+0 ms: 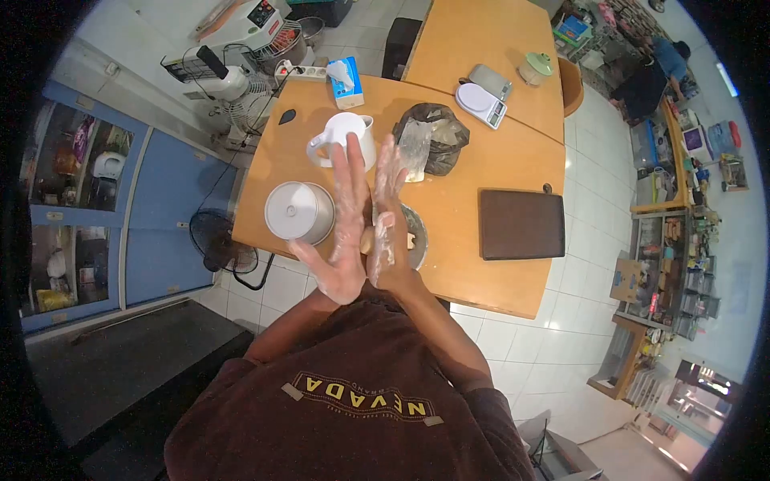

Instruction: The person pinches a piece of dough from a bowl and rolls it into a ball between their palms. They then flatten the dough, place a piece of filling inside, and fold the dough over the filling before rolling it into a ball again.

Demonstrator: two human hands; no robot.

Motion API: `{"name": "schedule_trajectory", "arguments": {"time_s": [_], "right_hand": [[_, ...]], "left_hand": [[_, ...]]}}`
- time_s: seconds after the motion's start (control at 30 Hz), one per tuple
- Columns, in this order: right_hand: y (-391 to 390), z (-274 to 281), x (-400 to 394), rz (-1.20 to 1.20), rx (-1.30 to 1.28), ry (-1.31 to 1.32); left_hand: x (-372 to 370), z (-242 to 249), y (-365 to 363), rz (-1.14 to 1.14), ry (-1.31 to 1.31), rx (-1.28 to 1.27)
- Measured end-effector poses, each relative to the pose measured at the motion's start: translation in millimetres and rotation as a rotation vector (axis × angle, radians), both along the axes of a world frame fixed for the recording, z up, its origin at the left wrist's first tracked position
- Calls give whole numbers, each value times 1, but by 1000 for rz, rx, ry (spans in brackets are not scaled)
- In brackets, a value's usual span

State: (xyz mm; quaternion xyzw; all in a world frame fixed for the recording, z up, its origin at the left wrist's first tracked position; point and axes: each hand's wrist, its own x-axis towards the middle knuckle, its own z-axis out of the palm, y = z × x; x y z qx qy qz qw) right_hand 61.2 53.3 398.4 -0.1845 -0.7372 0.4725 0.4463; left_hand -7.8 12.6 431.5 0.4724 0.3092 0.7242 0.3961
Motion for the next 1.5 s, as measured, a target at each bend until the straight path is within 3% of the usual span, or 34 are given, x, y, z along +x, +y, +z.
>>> {"name": "schedule_trajectory", "arguments": {"time_s": [0.07,0.13,0.3,0.43,0.5,0.6,0.8,0.9,0.97,1.07,1.23,1.33,1.47,1.5], "right_hand": [[-2,-10,-2,26,24,-31],[-7,-8,-4,42,11,-38],[3,21,-10,-57,-149,87],[6,9,-9,-30,-44,51],[2,2,-6,9,7,0],[-8,4,-2,51,-58,-29],[10,10,1,-18,-14,10],[6,-3,3,1,13,-38],[-8,-4,6,36,-17,-53],[-11,8,7,57,-42,-17],[-1,7,10,19,-24,-35],[-6,-8,6,21,5,4],[-21,4,13,61,-29,-6],[-17,6,13,55,-2,22]], "left_hand": [[-10,8,6,-33,-89,21],[-9,6,7,70,-129,-188],[-8,-22,11,107,270,-58],[-16,0,14,112,154,-35],[-17,-1,16,50,-87,-164],[-17,-13,14,11,-60,-197],[2,-16,17,41,125,122],[-8,15,14,131,58,-137],[-10,-2,17,113,-34,-182],[-10,-25,16,125,246,-164],[7,-11,17,5,-20,39],[-13,12,14,196,134,-150],[-12,-39,-2,-98,-210,-265],[-13,-34,0,-60,82,-184]]}}
